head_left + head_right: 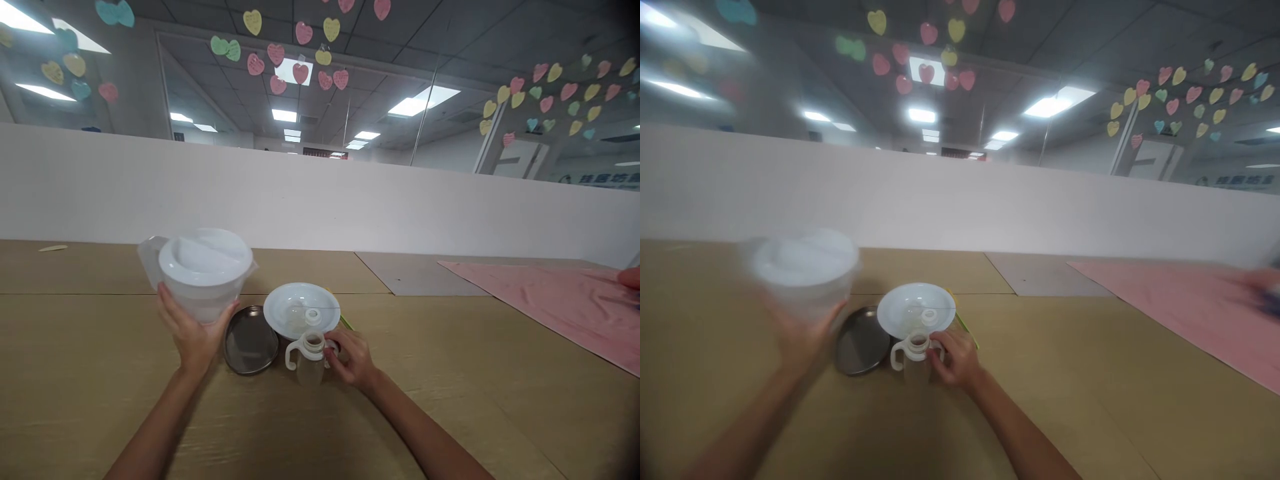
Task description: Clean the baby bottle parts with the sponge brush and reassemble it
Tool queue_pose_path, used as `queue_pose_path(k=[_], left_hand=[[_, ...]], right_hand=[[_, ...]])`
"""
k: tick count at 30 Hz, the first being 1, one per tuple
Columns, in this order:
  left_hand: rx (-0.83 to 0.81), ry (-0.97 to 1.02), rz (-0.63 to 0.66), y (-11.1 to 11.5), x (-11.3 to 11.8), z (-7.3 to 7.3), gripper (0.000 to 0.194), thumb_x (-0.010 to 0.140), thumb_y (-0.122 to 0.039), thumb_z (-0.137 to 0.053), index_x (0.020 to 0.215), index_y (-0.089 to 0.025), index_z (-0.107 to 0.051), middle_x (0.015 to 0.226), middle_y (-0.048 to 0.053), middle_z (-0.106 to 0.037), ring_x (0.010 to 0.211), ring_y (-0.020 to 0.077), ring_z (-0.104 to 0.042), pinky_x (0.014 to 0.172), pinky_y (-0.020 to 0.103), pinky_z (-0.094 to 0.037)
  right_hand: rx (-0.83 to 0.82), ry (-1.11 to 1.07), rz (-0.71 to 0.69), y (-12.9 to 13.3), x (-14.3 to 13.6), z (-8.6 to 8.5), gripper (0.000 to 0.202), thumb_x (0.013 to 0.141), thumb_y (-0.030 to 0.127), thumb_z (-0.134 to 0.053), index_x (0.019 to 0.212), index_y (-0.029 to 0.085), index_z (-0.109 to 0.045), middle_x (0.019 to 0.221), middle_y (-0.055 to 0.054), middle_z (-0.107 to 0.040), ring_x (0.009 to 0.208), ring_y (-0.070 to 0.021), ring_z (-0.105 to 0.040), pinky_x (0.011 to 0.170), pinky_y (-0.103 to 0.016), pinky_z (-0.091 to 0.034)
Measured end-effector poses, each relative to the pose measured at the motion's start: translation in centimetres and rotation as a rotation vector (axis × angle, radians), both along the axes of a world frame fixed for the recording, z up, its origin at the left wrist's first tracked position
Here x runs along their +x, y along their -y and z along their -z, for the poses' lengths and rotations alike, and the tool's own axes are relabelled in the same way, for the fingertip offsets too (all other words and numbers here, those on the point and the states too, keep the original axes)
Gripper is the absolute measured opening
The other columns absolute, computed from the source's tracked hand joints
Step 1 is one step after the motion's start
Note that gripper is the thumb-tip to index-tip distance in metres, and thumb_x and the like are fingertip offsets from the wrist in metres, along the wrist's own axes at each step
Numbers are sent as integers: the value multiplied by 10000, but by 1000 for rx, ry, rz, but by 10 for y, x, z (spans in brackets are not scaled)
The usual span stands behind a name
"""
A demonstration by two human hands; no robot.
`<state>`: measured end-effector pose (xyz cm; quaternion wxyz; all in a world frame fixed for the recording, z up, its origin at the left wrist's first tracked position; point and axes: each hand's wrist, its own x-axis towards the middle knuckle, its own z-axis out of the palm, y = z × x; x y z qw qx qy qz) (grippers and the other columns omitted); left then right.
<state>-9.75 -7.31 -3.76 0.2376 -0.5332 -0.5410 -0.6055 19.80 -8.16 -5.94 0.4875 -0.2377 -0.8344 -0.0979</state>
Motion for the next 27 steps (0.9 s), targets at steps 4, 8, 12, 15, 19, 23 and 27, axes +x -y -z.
queue_pose_path(k=[4, 8, 12, 15, 19, 23, 27], left_hand=[[6, 250, -50, -2, -4, -3, 1084, 657, -479, -690, 1422, -172, 14, 1479, 164, -116, 1311, 434, -143, 1071, 593, -209], [-73, 300, -21, -2, -9, -5, 1144, 630, -505, -693, 1419, -121, 41, 1465, 233, -82, 1327, 423, -95, 1049, 624, -171], [-91, 360, -33, -1, -10, -8, 1154, 624, -496, -698, 1420, -104, 41, 1460, 250, -82, 1339, 393, -88, 1063, 585, -158], [-95, 395, -55, -1, -11, -10, 1169, 610, -510, -703, 1419, -90, 28, 1461, 253, -88, 1339, 386, -103, 1070, 571, -146], [-86, 406, -100, -5, -16, -6, 1195, 586, -535, -709, 1415, -64, 11, 1454, 266, -98, 1334, 397, -103, 1062, 586, -140], [-55, 384, -131, -11, -21, 1, 1170, 587, -530, -713, 1424, -110, -10, 1454, 246, -135, 1322, 411, -143, 1042, 612, -163], [-57, 377, -139, -13, -23, 4, 1170, 578, -542, -715, 1424, -107, -34, 1446, 254, -155, 1308, 437, -161, 1028, 634, -171]], right_hand=[[2, -1, 2, 0, -1, -1, 152, 788, 210, -505, 933, 181, -540, 690, -28, -623, 577, -136, -556, 540, -253, -427], [-4, 4, 3, 1, 0, -2, 146, 796, 219, -496, 930, 182, -540, 670, -23, -613, 556, -132, -544, 521, -249, -415], [16, 8, 4, 1, 0, -3, 145, 796, 214, -496, 931, 180, -537, 665, -23, -612, 558, -133, -548, 521, -249, -419], [12, 10, 11, 1, 0, -3, 144, 793, 208, -503, 930, 178, -536, 668, -27, -615, 559, -134, -546, 524, -251, -422], [12, 12, 11, 1, 0, -3, 144, 797, 212, -497, 931, 179, -538, 678, -30, -621, 567, -134, -556, 530, -248, -425], [1, 13, 13, 1, 1, -3, 144, 801, 225, -493, 927, 180, -545, 671, -25, -618, 570, -132, -564, 533, -243, -429], [-13, 14, 10, 2, 1, -3, 150, 805, 226, -494, 936, 175, -549, 677, -31, -622, 580, -136, -571, 541, -248, -439]])
